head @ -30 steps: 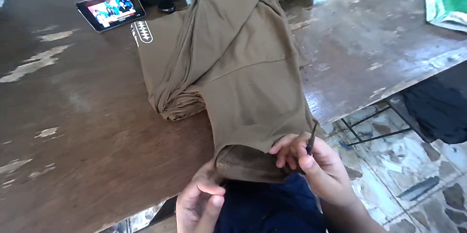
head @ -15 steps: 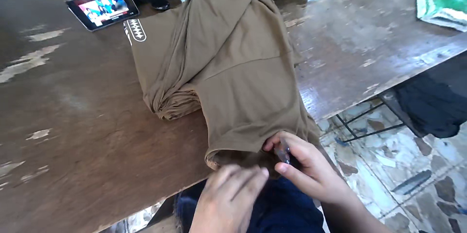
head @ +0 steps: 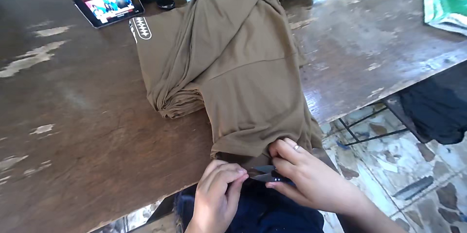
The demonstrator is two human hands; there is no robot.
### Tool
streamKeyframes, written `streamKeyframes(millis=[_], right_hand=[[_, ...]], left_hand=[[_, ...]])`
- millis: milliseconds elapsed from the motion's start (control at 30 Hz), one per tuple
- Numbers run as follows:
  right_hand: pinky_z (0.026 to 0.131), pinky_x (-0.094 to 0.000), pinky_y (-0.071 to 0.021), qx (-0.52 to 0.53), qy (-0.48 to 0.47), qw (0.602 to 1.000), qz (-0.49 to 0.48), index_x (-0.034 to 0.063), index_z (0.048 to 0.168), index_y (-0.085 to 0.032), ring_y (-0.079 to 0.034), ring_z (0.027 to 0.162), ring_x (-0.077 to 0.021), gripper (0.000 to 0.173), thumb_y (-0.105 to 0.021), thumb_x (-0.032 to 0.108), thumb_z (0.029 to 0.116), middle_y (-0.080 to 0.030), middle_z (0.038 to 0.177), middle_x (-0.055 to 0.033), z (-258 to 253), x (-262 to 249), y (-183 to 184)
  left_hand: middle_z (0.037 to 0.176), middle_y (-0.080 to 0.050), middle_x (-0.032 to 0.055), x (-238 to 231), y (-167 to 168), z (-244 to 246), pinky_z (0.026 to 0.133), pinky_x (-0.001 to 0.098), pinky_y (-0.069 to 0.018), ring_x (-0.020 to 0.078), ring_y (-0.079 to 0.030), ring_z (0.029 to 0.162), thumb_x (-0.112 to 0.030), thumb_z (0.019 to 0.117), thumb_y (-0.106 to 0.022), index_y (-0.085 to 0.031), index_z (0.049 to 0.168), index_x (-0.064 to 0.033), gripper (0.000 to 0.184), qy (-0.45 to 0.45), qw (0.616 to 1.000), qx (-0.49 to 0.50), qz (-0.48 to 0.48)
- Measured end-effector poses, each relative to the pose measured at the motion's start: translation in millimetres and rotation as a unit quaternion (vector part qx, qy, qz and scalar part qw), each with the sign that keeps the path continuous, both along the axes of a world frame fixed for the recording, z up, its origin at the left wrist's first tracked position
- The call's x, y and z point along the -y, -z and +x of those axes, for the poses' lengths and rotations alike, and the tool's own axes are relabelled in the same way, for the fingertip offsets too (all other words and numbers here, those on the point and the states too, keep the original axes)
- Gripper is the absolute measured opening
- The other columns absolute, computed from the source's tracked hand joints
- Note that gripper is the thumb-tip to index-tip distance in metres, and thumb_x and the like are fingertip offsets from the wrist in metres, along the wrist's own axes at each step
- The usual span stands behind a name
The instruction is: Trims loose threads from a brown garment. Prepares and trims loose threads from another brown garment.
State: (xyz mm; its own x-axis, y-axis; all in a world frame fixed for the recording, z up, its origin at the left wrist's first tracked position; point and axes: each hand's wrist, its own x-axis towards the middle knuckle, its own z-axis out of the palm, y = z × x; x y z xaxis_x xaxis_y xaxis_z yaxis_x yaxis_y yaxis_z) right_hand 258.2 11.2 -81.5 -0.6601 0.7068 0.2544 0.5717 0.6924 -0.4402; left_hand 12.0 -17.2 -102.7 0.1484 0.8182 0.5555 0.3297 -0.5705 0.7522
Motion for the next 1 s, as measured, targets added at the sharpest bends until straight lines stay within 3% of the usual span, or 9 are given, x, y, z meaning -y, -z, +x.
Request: streamKeyframes(millis=[333,467,567,633,667,733,800,900,1000], right_hand=[[0.074,-0.0376,-0.0511,0.031,0.063,0.995,0.072,0.0141,0.079,-0.060,-0.058,0.094,-0.0278,0.050,-0.040,0.052,0.1057,-0.059,0.097,-0.0095,-16,5,5],[0.073,-0.0320,-0.0492,-0.085,0.037,0.996,0.008,0.0075,0.086,-0.057,-0.058,0.087,-0.0206,0.050,-0.044,0.051,0.1062,-0.059,0.096,-0.0114,-5,0,-6],[0.077,-0.0203,-0.0478,-0.172,0.073,0.981,0.055,0.0065,0.088,-0.055,-0.056,0.089,-0.0107,0.045,-0.059,0.049,0.1012,-0.057,0.103,-0.0107,-14,-8,-16],[0.085,-0.0204,-0.0472,-0.155,0.121,0.974,0.112,0.0100,0.091,-0.054,-0.056,0.100,-0.0116,0.047,-0.067,0.055,0.0946,-0.056,0.113,-0.0110,-30,-16,-19],[0.086,-0.0247,-0.0476,-0.133,0.130,0.974,0.131,0.0105,0.094,-0.055,-0.057,0.102,-0.0155,0.045,-0.069,0.054,0.0935,-0.058,0.114,-0.0127,-37,-23,-18],[0.076,-0.0302,-0.0535,-0.111,0.109,0.977,0.147,0.0075,0.096,-0.061,-0.064,0.090,-0.0203,0.025,-0.067,0.032,0.0927,-0.066,0.109,-0.0152,-43,-38,-15],[0.074,-0.0231,-0.0546,-0.183,0.066,0.976,0.101,0.0054,0.100,-0.060,-0.064,0.086,-0.0137,0.014,-0.061,0.018,0.0941,-0.067,0.107,-0.0116,-31,-46,-15],[0.087,-0.0251,-0.0594,-0.358,0.011,0.934,0.003,0.0186,0.100,-0.053,-0.071,0.101,-0.0085,0.015,-0.067,0.018,0.0941,-0.073,0.111,0.0039,8,-45,-23],[0.090,-0.0223,-0.0515,-0.321,0.023,0.947,0.015,0.0185,0.096,-0.053,-0.067,0.097,-0.0050,0.007,-0.060,0.020,0.0950,-0.073,0.097,0.0062,31,-56,-11]], left_hand=[[0.101,-0.072,-0.0029,2,-3,-3,0.086,0.0222,-0.0498,0.0100,-0.064,0.095,-0.015,0.1003,-0.064,-0.064,0.098,-0.0149,0.003,0.006,0.989,-0.088,0.117],[0.076,-0.063,-0.0061,8,-5,-24,0.073,0.0211,-0.0489,0.0054,-0.061,0.074,-0.056,0.1006,-0.056,-0.065,0.095,-0.0166,0.040,0.023,0.996,-0.005,0.085],[0.112,-0.065,-0.0073,6,1,-33,0.087,0.0180,-0.0518,0.0009,-0.062,0.104,-0.061,0.0922,-0.066,-0.059,0.127,-0.0203,0.054,-0.115,0.993,-0.014,0.007],[0.130,-0.064,0.0112,0,-1,-29,0.090,0.0234,-0.0517,0.0096,-0.060,0.117,-0.050,0.0927,-0.071,-0.045,0.146,-0.0008,0.078,-0.139,0.988,-0.040,-0.056],[0.128,-0.066,0.0157,-2,-3,-24,0.089,0.0241,-0.0530,0.0104,-0.063,0.113,-0.041,0.0932,-0.073,-0.042,0.148,0.0063,0.079,-0.136,0.987,-0.046,-0.072],[0.112,-0.071,0.0123,-5,-3,-14,0.082,0.0188,-0.0560,0.0045,-0.067,0.095,-0.024,0.0917,-0.076,-0.046,0.145,0.0068,0.068,-0.123,0.991,-0.018,-0.058],[0.100,-0.070,0.0040,-4,-5,-13,0.076,0.0149,-0.0564,0.0007,-0.066,0.084,-0.017,0.0906,-0.078,-0.056,0.134,-0.0036,0.051,-0.111,0.993,0.020,-0.023],[0.093,-0.069,0.0037,-4,-15,-18,0.074,0.0121,-0.0553,0.0017,-0.066,0.083,-0.002,0.0843,-0.071,-0.068,0.104,-0.0053,0.021,-0.066,0.998,0.007,-0.007],[0.087,-0.065,0.0056,-16,-18,-15,0.074,0.0145,-0.0535,0.0071,-0.063,0.081,-0.005,0.0852,-0.066,-0.070,0.097,-0.0053,0.012,-0.033,0.997,-0.074,0.007]])
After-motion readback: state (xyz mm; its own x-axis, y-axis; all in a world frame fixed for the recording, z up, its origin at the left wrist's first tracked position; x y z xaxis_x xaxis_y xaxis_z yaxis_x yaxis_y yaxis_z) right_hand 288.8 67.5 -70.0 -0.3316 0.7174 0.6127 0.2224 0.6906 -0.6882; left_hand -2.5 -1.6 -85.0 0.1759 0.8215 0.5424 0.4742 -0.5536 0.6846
